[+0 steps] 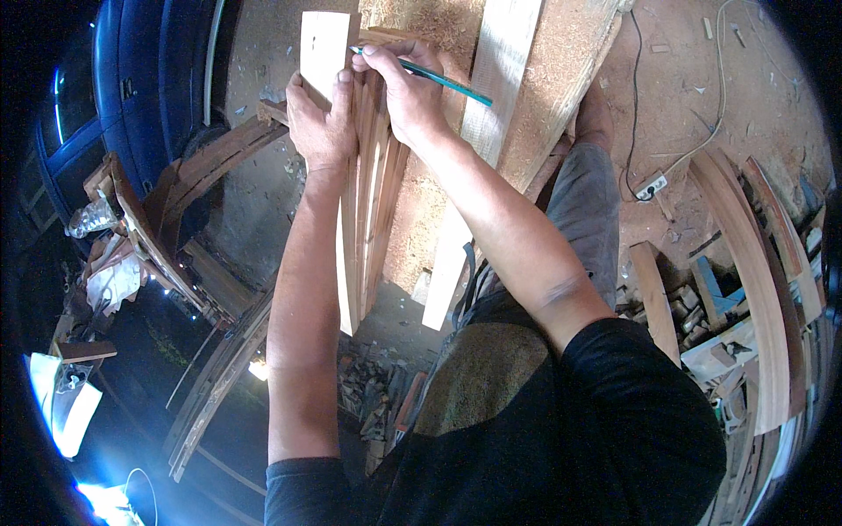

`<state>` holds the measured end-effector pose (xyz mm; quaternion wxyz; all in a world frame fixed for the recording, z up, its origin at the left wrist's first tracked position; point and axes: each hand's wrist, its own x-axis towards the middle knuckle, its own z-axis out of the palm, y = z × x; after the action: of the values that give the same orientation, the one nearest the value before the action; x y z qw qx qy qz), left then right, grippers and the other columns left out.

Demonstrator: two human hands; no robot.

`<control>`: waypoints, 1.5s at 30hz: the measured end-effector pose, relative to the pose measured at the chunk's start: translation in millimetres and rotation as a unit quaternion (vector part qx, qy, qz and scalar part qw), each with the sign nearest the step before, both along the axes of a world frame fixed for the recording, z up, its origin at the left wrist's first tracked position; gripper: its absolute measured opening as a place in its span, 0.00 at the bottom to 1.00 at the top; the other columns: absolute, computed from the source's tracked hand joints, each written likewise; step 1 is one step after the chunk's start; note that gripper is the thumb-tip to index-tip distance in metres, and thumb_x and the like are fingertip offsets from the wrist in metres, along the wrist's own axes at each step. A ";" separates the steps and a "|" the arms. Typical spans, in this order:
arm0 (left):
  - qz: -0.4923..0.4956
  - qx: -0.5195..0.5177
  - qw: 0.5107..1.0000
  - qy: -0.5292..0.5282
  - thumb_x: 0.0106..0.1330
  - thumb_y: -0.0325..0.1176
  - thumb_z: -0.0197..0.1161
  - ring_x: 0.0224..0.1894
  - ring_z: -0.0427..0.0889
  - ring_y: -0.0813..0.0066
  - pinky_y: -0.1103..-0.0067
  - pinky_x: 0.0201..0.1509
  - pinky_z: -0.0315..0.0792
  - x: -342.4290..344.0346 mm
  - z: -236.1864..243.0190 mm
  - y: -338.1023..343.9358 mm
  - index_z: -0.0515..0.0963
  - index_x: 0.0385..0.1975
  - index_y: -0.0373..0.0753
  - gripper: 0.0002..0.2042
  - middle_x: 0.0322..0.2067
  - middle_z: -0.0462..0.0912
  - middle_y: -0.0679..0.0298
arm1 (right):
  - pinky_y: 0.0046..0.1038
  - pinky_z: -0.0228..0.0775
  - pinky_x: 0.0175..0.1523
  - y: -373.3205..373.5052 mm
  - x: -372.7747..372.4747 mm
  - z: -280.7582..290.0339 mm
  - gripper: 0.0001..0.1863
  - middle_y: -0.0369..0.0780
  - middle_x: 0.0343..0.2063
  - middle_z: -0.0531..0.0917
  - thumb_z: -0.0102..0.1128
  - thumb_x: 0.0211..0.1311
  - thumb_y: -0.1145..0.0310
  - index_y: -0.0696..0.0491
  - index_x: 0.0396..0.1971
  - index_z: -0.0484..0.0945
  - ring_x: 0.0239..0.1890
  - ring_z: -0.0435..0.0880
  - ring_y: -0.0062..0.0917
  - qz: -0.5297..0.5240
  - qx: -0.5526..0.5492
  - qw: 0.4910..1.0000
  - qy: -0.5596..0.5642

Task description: The person uses a circular saw to cut several wooden planks on a workbench. They measure and mark the wood with a ruler and pencil, then make straight cuts, stacking the finished pieces.

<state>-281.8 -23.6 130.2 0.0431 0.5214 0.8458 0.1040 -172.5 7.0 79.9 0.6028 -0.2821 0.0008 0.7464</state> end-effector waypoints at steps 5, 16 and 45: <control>-0.015 0.012 1.000 -0.016 0.68 0.58 0.64 0.58 0.80 0.49 0.62 0.64 0.71 -4.0 -1.9 -0.6 0.70 0.63 0.31 0.36 0.54 0.81 0.43 | 0.31 0.82 0.54 -1.6 -1.9 -0.1 0.09 0.46 0.34 0.88 0.66 0.68 0.72 0.58 0.38 0.74 0.41 0.89 0.27 -0.006 0.004 1.000 0.002; -0.001 0.006 1.000 -0.011 0.68 0.60 0.63 0.59 0.80 0.48 0.62 0.64 0.70 0.0 -0.6 0.6 0.70 0.62 0.31 0.37 0.55 0.80 0.42 | 0.33 0.82 0.49 -10.5 20.4 -24.4 0.09 0.46 0.33 0.87 0.67 0.66 0.71 0.58 0.36 0.76 0.37 0.89 0.29 0.000 -0.049 0.999 -0.019; -0.040 0.072 0.996 -0.045 0.65 0.53 0.67 0.55 0.78 0.44 0.57 0.61 0.70 2.9 19.7 -0.7 0.71 0.62 0.31 0.34 0.50 0.79 0.44 | 0.42 0.75 0.49 233.2 299.0 -27.0 0.26 0.58 0.35 0.87 0.57 0.72 0.51 0.65 0.35 0.84 0.43 0.87 0.50 -0.102 -0.049 0.669 -0.734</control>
<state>-278.9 -24.3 149.9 0.0475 0.5512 0.8119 0.1862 126.5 240.2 52.9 0.4661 -0.7662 -0.3772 0.2311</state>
